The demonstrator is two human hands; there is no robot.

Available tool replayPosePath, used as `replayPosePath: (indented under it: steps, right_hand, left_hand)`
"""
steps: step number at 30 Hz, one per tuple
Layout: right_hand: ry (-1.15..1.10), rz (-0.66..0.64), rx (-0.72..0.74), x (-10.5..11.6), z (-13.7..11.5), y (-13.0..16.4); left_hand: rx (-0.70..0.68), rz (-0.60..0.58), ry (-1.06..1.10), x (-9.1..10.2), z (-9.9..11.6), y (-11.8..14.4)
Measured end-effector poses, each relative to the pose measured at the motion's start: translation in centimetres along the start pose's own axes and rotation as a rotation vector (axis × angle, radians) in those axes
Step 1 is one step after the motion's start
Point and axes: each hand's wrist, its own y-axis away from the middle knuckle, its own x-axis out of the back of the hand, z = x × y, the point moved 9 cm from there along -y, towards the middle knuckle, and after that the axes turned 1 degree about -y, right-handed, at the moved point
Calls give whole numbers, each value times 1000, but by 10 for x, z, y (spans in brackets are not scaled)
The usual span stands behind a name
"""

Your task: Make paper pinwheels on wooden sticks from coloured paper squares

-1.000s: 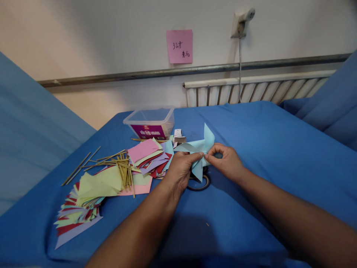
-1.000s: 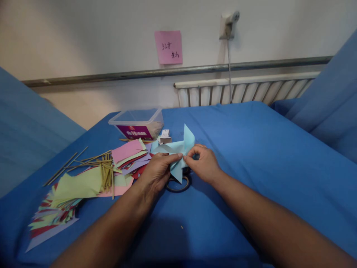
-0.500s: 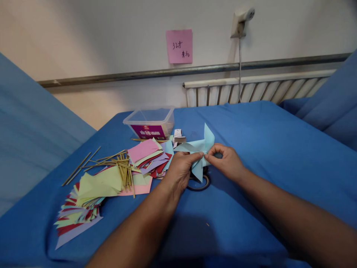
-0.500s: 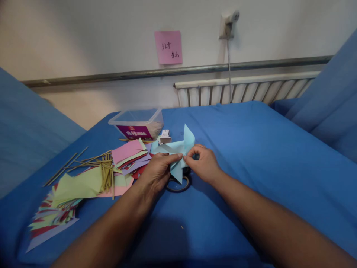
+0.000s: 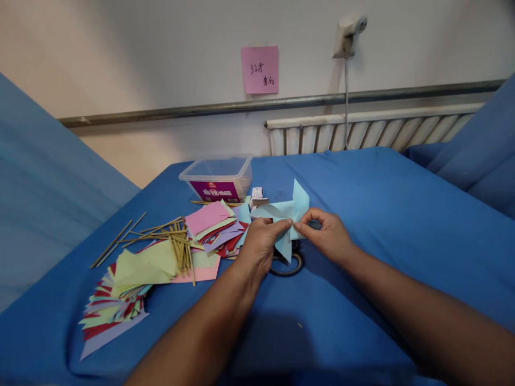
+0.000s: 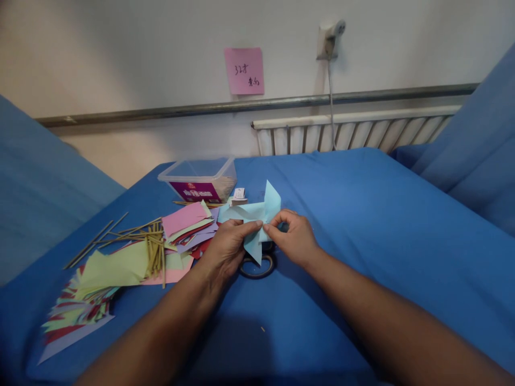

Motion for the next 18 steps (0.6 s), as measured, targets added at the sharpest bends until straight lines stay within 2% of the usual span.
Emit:
replayPosePath:
  steps: [4,11,13,15,18]
  right_hand:
    - [-10,2,-34,-1,3,1]
    - [-365,172,-100,16,14,-3]
    - [-407,134,-160,13,20,-5]
    - [-461,27,-203,3,21,-6]
    - [-485,-63,-217,-6,18,-5]
  left_hand:
    - [-9,10,-9,1,2,0]
    - [-53,13,-44,3,9,1]
    - [-63,6,-84,2,10,1]
    - [-76,6,-122,2,11,2]
    - [-95,5,-152,-1,12,3]
